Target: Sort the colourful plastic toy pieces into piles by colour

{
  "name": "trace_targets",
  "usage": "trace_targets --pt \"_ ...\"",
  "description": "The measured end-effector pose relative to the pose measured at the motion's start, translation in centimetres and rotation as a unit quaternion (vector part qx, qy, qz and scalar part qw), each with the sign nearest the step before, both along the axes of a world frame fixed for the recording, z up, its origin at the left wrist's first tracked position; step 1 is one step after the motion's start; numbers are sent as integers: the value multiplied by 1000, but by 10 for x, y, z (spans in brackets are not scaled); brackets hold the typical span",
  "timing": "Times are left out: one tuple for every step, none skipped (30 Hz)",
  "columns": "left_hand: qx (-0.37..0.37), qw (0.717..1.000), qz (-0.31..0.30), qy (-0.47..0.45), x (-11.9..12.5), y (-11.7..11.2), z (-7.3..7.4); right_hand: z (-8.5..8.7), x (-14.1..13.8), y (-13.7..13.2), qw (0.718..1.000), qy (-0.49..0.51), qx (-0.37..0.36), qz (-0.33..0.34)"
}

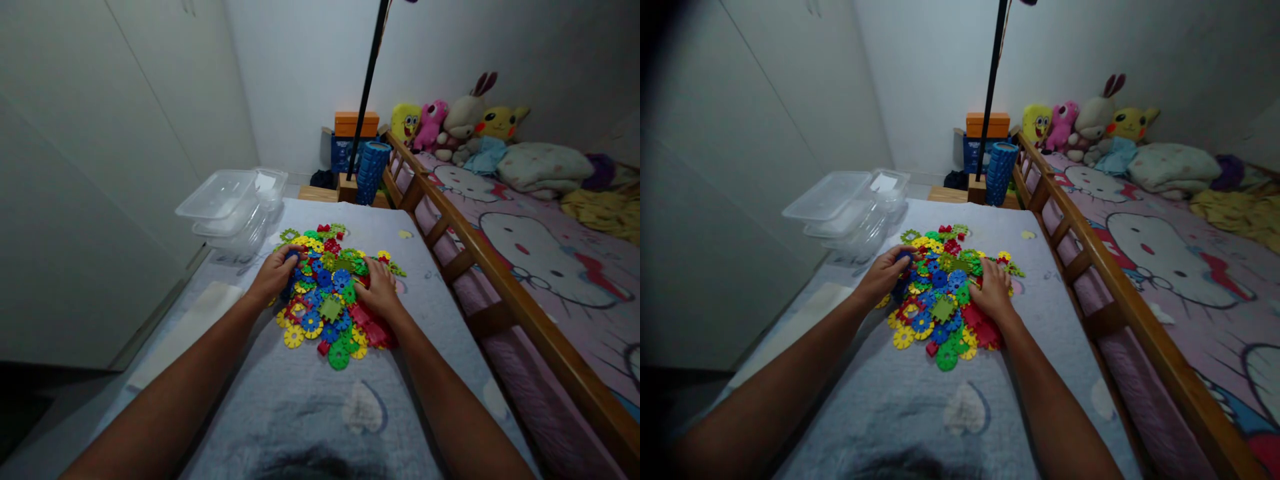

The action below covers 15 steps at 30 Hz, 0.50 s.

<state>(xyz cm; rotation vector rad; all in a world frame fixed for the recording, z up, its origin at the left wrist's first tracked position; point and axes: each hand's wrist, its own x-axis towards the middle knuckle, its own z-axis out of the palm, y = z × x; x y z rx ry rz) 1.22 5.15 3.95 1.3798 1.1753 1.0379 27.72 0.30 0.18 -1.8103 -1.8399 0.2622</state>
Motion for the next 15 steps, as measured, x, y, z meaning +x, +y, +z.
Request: trace_targets --pt "-11 1000 4 -8 1 1 -1 2 -6 0 1000 -11 -20 14" --pt "-18 1000 7 -9 1 2 -2 6 -12 -1 999 -15 -34 36" --pt "-20 1000 11 -3 0 3 -4 10 -17 -1 997 -13 -41 62" --pt "-14 1000 14 13 0 4 -4 14 -21 -2 995 -7 -44 90" --pt "-1 999 17 38 -1 5 -5 20 -24 -2 992 5 -46 116" --pt "18 997 20 69 -2 5 -5 26 -26 -1 989 20 -51 141" --pt "39 994 22 103 -3 5 -3 32 -27 1 985 37 -58 161" --pt "61 989 21 135 -3 5 -2 37 -27 4 981 53 -65 174" --pt "79 983 18 163 -4 4 1 42 -27 9 979 64 -67 181" --pt "90 978 11 185 -4 3 3 46 -26 16 979 70 -64 181" --pt "96 975 5 200 -4 3 5 48 -26 24 981 68 -56 175" --pt "99 973 1 209 -4 4 7 49 -27 34 983 60 -46 168" --pt "102 972 -2 213 -4 6 7 48 -27 45 985 48 -39 160" --pt "106 971 -2 215 -5 9 6 47 -29 58 987 34 -37 152" --pt "114 970 0 215 -6 14 4 44 -30 70 988 17 -41 147"
